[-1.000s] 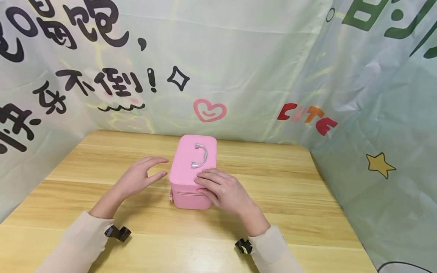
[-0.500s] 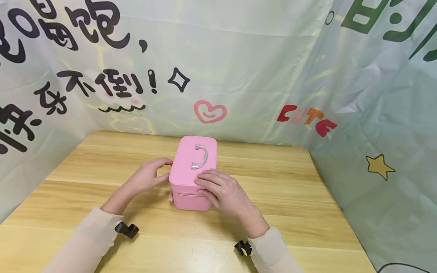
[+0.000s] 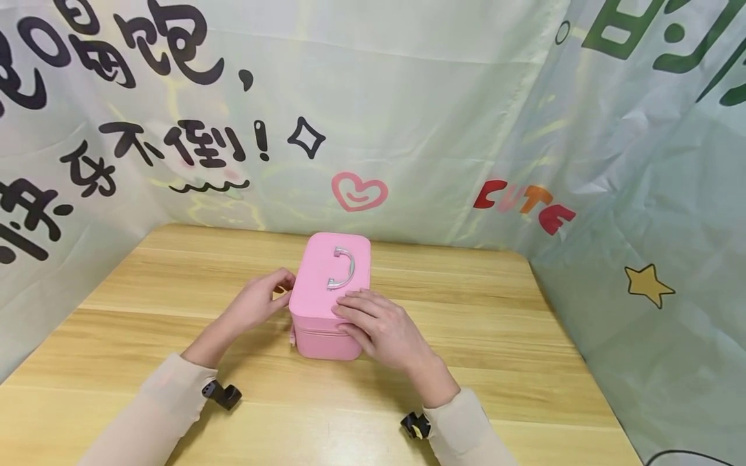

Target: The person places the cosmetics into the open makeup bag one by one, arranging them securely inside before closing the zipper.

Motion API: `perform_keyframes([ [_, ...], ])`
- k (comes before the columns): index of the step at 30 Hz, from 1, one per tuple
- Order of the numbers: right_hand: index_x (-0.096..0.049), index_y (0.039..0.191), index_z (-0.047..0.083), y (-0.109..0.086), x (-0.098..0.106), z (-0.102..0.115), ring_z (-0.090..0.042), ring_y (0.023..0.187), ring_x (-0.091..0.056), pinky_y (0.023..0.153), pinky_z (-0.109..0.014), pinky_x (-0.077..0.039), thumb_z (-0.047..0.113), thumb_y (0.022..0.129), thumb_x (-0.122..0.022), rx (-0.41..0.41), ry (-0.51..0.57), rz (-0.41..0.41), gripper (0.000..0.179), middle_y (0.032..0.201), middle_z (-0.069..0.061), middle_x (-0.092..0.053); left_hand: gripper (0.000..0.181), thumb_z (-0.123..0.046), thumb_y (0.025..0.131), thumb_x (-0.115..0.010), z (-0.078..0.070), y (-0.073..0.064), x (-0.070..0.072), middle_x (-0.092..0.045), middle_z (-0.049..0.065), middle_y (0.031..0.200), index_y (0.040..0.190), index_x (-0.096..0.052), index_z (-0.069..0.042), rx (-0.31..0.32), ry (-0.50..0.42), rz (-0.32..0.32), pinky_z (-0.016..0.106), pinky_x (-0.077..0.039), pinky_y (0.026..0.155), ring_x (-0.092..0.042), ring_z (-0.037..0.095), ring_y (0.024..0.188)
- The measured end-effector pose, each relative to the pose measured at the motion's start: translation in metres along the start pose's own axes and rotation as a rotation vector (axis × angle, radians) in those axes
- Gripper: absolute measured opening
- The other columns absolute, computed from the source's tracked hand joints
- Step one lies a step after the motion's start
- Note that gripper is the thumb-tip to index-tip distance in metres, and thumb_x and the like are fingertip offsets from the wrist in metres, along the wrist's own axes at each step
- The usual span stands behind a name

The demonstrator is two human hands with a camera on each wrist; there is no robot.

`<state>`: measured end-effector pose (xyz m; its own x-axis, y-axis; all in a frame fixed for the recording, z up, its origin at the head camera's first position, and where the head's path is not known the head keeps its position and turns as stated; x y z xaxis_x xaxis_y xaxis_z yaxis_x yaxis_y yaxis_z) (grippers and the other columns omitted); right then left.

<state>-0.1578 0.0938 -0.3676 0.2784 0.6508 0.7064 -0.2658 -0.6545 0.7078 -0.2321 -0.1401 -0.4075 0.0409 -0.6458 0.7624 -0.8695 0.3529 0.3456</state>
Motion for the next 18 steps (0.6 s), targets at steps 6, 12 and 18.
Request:
perform_keyframes([
  [6, -0.071, 0.116, 0.007, 0.000, 0.000, 0.000, -0.025, 0.115, -0.062, 0.104, -0.040, -0.046, 0.026, 0.100, -0.058, -0.009, 0.008, 0.004, 0.029, 0.119, -0.007, -0.068, 0.011, -0.009, 0.090, -0.064, -0.004, -0.002, 0.003, -0.067, -0.001, 0.097, 0.101, -0.066, -0.013, -0.055, 0.098, -0.011, 0.038, -0.056, 0.081, -0.064, 0.018, 0.092],
  [12, -0.071, 0.116, 0.007, -0.001, 0.000, 0.000, -0.024, 0.114, -0.062, 0.104, -0.041, -0.046, 0.026, 0.100, -0.057, 0.000, 0.004, 0.000, 0.029, 0.118, -0.006, -0.069, 0.012, -0.011, 0.090, -0.065, -0.010, -0.003, 0.004, -0.067, 0.000, 0.096, 0.101, -0.069, -0.009, -0.105, 0.199, -0.022, 0.035, -0.057, 0.079, -0.064, 0.016, 0.089],
  [18, -0.071, 0.116, 0.007, -0.001, 0.000, 0.000, -0.024, 0.115, -0.061, 0.104, -0.041, -0.046, 0.028, 0.101, -0.055, 0.001, -0.001, -0.004, 0.031, 0.119, -0.006, -0.068, 0.013, -0.010, 0.089, -0.065, -0.017, -0.006, 0.005, -0.067, 0.002, 0.093, 0.099, -0.070, -0.006, -0.134, 0.296, -0.051, 0.037, -0.057, 0.075, -0.063, 0.019, 0.085],
])
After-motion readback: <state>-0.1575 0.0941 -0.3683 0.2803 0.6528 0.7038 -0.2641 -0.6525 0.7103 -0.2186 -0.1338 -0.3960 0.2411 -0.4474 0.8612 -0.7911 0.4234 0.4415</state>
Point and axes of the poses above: each hand's wrist, its own y-axis towards the middle knuckle, its own x-axis out of the back of the hand, z = x × y, the point moved 5 cm from there along y, towards the middle knuckle
